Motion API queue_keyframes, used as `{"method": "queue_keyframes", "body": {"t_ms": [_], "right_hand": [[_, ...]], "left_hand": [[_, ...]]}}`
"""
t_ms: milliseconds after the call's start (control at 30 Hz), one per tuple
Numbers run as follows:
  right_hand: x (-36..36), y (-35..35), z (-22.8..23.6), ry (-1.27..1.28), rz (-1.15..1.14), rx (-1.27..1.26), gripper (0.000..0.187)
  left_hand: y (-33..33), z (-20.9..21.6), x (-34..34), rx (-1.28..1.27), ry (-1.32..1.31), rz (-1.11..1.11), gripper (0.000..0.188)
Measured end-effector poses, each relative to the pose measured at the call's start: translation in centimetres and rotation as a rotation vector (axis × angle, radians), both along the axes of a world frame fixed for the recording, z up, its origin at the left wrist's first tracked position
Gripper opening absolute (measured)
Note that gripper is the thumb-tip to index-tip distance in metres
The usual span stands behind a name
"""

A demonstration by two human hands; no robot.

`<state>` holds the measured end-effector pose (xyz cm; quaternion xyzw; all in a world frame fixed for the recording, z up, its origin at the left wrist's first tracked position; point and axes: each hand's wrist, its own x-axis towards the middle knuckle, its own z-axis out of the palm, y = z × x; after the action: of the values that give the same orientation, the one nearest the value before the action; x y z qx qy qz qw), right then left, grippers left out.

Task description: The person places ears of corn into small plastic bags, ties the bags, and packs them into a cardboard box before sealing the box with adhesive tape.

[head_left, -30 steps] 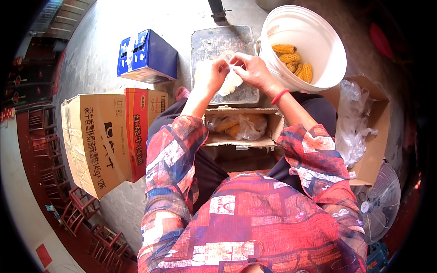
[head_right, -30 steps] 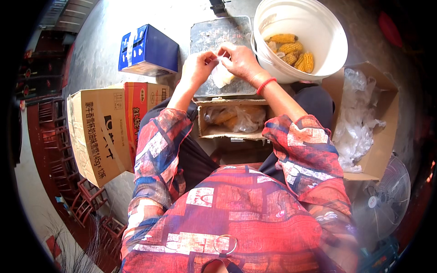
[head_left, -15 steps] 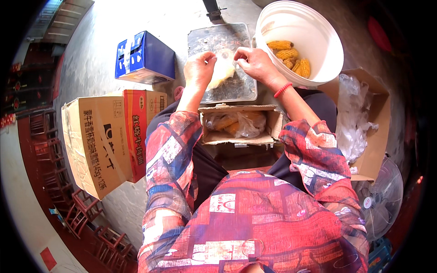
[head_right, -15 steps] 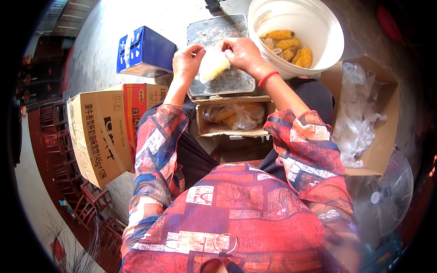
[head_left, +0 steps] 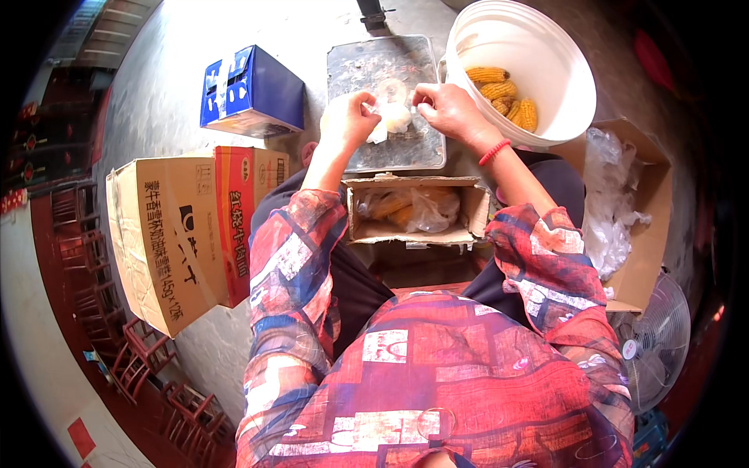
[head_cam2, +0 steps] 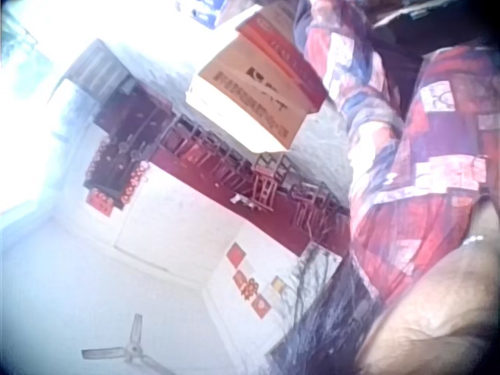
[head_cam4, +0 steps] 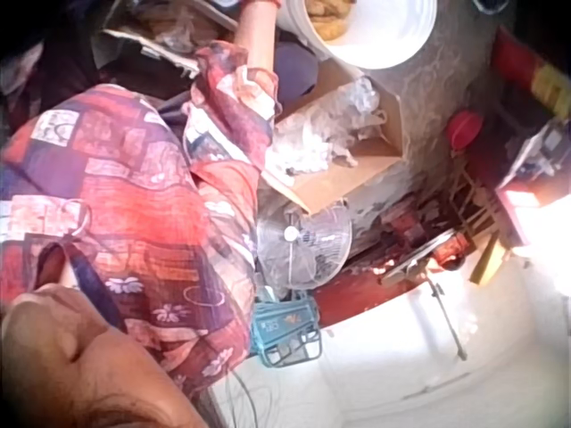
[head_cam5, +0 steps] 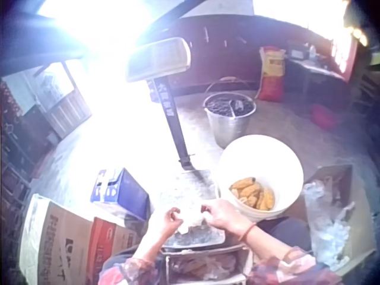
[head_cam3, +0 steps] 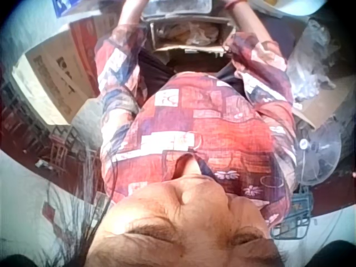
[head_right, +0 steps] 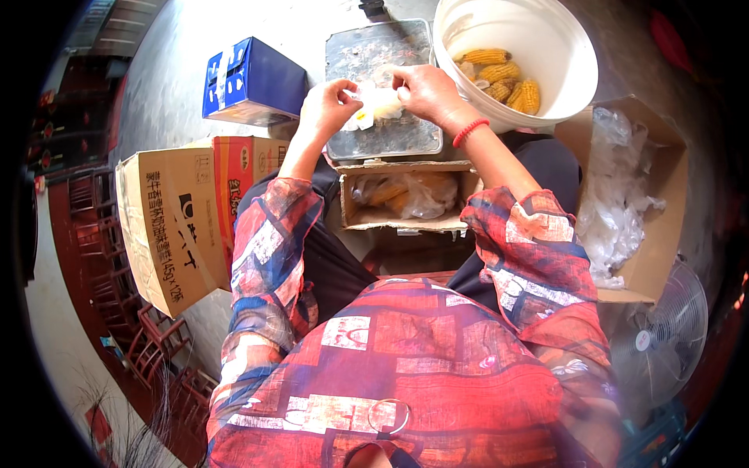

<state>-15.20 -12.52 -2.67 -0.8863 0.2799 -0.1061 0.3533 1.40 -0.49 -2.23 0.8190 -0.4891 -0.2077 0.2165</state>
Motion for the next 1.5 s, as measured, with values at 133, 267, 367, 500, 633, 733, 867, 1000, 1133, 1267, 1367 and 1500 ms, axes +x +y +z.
{"method": "queue_keyframes", "body": {"t_ms": [133, 267, 367, 500, 633, 733, 867, 1000, 1133, 1267, 1367, 1500], "right_hand": [[-0.1, 0.0, 0.1, 0.004, 0.008, -0.015, 0.018], [0.0, 0.0, -0.1, -0.015, -0.017, -0.014, 0.015], [-0.1, -0.2, -0.3, -0.025, -0.004, -0.020, 0.015], [-0.4, -0.5, -0.1, -0.015, 0.009, -0.041, 0.017], [-0.7, -0.5, 0.3, -0.011, -0.011, -0.028, 0.016], [-1.2, -0.7, 0.4, -0.029, 0.001, -0.013, 0.017], [-1.3, -0.9, 0.1, -0.036, 0.036, -0.042, 0.017], [-1.4, -0.5, 0.8, -0.017, 0.030, -0.036, 0.018], [-1.9, -1.0, 0.6, 0.007, 0.052, -0.050, 0.017], [-2.1, -0.9, 0.7, 0.005, 0.075, -0.044, 0.016], [-2.5, -1.2, 0.9, 0.025, 0.063, -0.087, 0.015], [-3.5, -2.0, 0.0, -0.022, 0.035, -0.149, 0.013]], "left_hand": [[0.3, -0.2, 0.1, 0.041, -0.046, 0.011, 0.056], [0.4, -0.4, 0.6, 0.063, -0.163, 0.074, 0.072], [0.4, -0.1, 0.9, 0.075, -0.248, 0.115, 0.075], [0.6, 1.4, 1.8, 0.156, -0.152, 0.114, 0.063], [1.2, 1.8, 3.0, 0.099, -0.128, 0.164, 0.061], [1.8, 1.1, 3.8, -0.021, -0.197, 0.126, 0.067], [2.0, 0.6, 4.2, -0.030, -0.190, 0.082, 0.067], [2.2, -1.1, 4.3, 0.119, -0.270, -0.005, 0.087], [2.5, -4.5, 3.6, 0.474, -0.287, -0.086, 0.119], [3.1, -7.2, 2.8, 0.595, -0.359, -0.043, 0.128], [3.2, -9.5, 2.8, 0.589, -0.292, 0.055, 0.132], [1.6, -11.2, 1.7, 0.546, -0.261, 0.042, 0.128]]}}
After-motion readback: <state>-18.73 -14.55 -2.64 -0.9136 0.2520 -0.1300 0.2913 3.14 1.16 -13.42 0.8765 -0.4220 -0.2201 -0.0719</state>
